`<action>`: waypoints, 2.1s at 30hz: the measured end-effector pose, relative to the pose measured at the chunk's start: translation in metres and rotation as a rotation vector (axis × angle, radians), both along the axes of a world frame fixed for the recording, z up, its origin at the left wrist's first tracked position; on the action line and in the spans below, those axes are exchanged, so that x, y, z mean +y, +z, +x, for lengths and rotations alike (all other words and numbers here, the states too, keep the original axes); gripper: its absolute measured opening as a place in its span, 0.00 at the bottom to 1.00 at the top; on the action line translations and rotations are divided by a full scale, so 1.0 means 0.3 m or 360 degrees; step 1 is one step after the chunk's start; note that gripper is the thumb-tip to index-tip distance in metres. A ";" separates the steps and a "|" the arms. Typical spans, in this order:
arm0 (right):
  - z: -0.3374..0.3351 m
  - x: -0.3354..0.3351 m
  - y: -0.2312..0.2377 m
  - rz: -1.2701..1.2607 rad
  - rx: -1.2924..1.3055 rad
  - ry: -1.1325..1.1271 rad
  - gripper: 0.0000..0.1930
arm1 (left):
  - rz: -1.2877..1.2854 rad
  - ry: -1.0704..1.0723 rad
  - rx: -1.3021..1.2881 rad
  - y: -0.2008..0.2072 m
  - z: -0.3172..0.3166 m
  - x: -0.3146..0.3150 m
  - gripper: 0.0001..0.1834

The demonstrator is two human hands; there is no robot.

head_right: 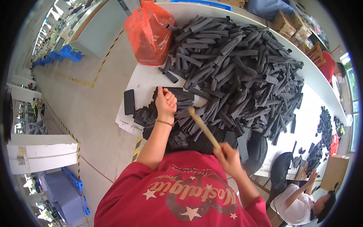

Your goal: Measuring and sorting black foam components using a wooden ruler at a factory workbench.

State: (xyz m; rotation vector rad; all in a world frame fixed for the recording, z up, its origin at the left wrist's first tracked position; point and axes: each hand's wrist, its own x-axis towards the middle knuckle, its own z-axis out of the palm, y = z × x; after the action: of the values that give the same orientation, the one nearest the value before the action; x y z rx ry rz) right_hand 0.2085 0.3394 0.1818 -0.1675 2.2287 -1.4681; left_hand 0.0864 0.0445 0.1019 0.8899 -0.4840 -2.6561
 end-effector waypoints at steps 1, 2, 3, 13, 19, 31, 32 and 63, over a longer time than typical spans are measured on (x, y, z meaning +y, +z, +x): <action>-0.042 -0.029 -0.003 -0.0066 -0.0018 -0.0079 0.09 | -0.0096 -0.0047 0.0007 0.003 0.006 0.036 0.18; -0.068 -0.044 -0.013 -0.0070 -0.0008 -0.0090 0.09 | -0.0202 -0.0073 0.0009 0.010 0.016 0.052 0.17; -0.088 -0.053 -0.021 -0.0113 0.0026 -0.0043 0.10 | -0.0205 -0.0083 0.0018 0.019 0.019 0.058 0.17; -0.180 -0.045 -0.138 -0.0220 -0.0049 -0.0413 0.08 | -0.1666 -0.0698 0.0042 -0.140 0.048 0.143 0.13; -0.395 -0.218 -0.436 0.0069 0.0521 -0.0423 0.12 | -0.1536 -0.0807 -0.0183 -0.217 0.101 0.189 0.07; -0.370 -0.291 -0.381 -0.0225 0.0296 -0.0435 0.11 | -0.1271 -0.0875 -0.0081 -0.191 0.129 0.211 0.08; -0.357 -0.293 -0.344 -0.0291 0.0244 -0.0435 0.11 | -0.1186 -0.0964 -0.0056 -0.176 0.115 0.212 0.08; -0.407 -0.290 -0.256 -0.1079 -0.0409 -0.0500 0.06 | -0.1754 -0.1058 0.0181 -0.022 0.155 0.207 0.17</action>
State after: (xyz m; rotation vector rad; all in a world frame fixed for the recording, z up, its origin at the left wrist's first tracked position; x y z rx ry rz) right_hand 0.0865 0.2522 0.1049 0.1613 1.5329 -2.2304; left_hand 0.1328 0.1065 0.0954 0.2190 -2.1886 -2.2419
